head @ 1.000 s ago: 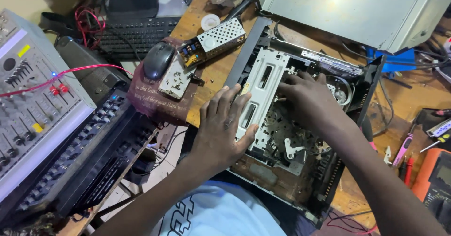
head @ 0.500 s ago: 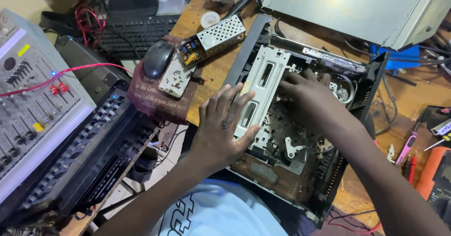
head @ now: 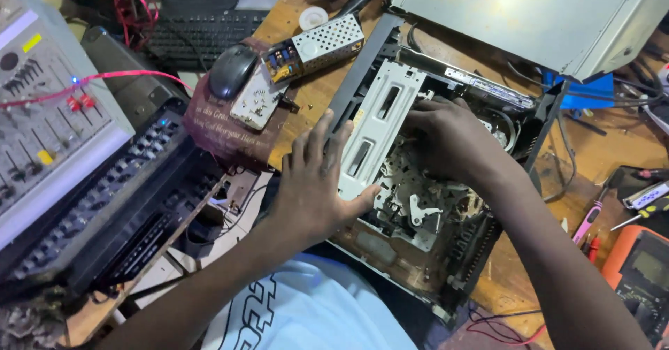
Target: The person works on the internal components of a disassembled electronic device, likely a VCR or DVD player, on a cluttered workbench. They use their hands to manipulate a metal chassis and internal mechanisms, occasionally using a pink-handled screwdriver to adjust parts.
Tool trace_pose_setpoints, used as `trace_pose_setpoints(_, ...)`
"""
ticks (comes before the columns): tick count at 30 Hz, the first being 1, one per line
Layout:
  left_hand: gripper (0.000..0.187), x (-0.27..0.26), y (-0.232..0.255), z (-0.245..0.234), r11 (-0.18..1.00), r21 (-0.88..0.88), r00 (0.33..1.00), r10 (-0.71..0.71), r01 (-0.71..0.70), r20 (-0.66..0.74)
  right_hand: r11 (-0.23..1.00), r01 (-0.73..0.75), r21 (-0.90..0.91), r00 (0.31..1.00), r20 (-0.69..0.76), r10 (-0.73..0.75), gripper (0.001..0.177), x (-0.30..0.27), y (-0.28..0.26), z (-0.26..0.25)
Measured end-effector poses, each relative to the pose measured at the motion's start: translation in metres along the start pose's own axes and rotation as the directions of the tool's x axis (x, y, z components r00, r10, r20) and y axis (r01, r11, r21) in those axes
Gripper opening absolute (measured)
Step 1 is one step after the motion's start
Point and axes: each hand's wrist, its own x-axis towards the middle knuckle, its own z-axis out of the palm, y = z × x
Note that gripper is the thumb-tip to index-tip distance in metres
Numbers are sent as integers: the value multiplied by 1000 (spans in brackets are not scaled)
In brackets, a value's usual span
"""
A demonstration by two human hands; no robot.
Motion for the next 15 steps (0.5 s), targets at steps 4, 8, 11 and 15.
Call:
trace_pose_setpoints(4,107,0,-1,0,999,-46,997,14,-18,-77,1000,23,-19,999,34,-23,42,-1,-10,-7)
trace_pose_setpoints(8,95,1,-3,4,992,-75,971,87,-106,-224,997,48,-59,999,19,-47,43,-6,-8,-1)
trace_pose_setpoints(11,92,-1,-4,4,988,-76,958,106,-131,-268,992,60,-109,998,14,-59,54,-7,-7,2)
trace_pose_setpoints(15,90,-2,-3,4,986,-98,954,105,-137,-279,995,16,-95,1000,24,-14,48,-8,-12,-5)
